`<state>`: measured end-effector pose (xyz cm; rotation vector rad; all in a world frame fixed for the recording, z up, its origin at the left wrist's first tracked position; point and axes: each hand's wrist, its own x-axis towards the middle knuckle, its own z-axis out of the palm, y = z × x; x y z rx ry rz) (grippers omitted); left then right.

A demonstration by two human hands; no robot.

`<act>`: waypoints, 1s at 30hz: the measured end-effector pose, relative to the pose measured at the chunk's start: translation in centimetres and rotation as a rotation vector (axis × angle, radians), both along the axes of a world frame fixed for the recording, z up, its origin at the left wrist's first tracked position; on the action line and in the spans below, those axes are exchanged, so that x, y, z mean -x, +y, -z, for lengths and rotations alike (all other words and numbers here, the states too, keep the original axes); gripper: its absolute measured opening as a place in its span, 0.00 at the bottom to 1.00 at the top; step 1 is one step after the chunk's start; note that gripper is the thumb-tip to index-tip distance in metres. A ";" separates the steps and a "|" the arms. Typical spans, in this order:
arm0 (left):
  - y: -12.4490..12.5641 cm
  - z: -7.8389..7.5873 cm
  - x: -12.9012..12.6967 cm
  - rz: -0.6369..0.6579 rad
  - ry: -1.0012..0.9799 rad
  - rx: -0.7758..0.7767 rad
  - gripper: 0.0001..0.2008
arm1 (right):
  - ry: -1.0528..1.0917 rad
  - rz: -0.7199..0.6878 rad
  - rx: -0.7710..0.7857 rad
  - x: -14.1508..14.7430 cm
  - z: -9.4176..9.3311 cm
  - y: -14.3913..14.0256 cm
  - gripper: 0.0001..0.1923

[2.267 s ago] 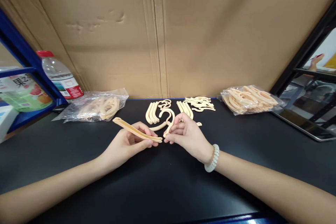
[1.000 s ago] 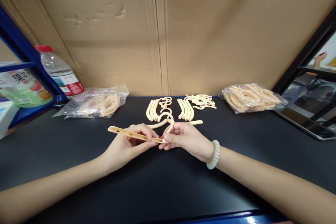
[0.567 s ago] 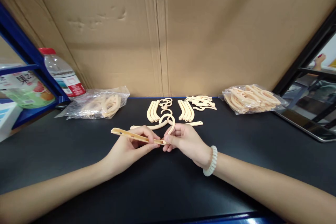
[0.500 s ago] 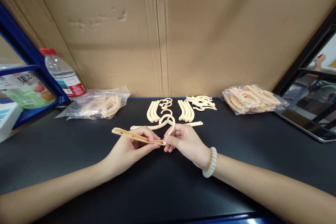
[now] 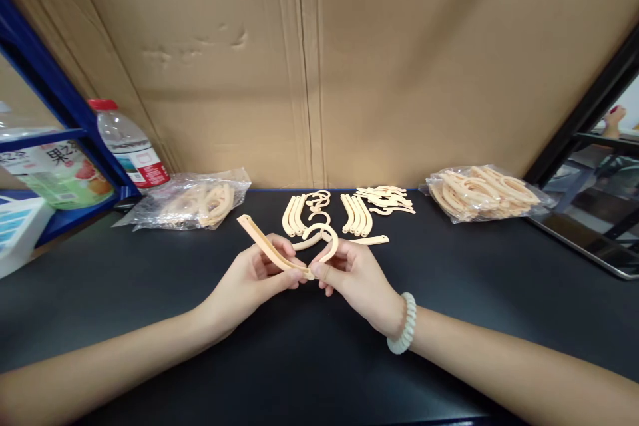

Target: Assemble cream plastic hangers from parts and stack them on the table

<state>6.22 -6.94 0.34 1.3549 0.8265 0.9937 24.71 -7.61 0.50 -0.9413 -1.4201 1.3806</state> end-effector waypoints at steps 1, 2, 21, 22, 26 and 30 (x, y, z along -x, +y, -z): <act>0.0 0.0 0.0 -0.006 -0.012 0.012 0.17 | -0.002 0.000 -0.011 0.0 0.0 0.0 0.17; 0.1 0.0 0.0 -0.011 -0.021 0.024 0.17 | -0.008 -0.003 -0.024 0.0 0.0 0.0 0.16; -0.1 -0.6 -0.1 -0.025 -0.048 0.115 0.19 | -0.286 0.168 -0.345 -2.0 -0.8 1.8 0.14; -0.1 -0.6 -0.1 -0.031 -0.048 0.118 0.19 | -0.370 0.229 -0.459 -2.6 -0.9 2.5 0.12; -0.1 -0.7 -0.1 -0.043 -0.036 0.119 0.18 | -0.763 0.206 -0.910 -5.1 -0.7 5.4 0.06; 0.0 -0.7 -0.1 -0.044 -0.023 0.111 0.18 | -0.972 0.094 -1.019 -6.1 0.2 7.5 0.08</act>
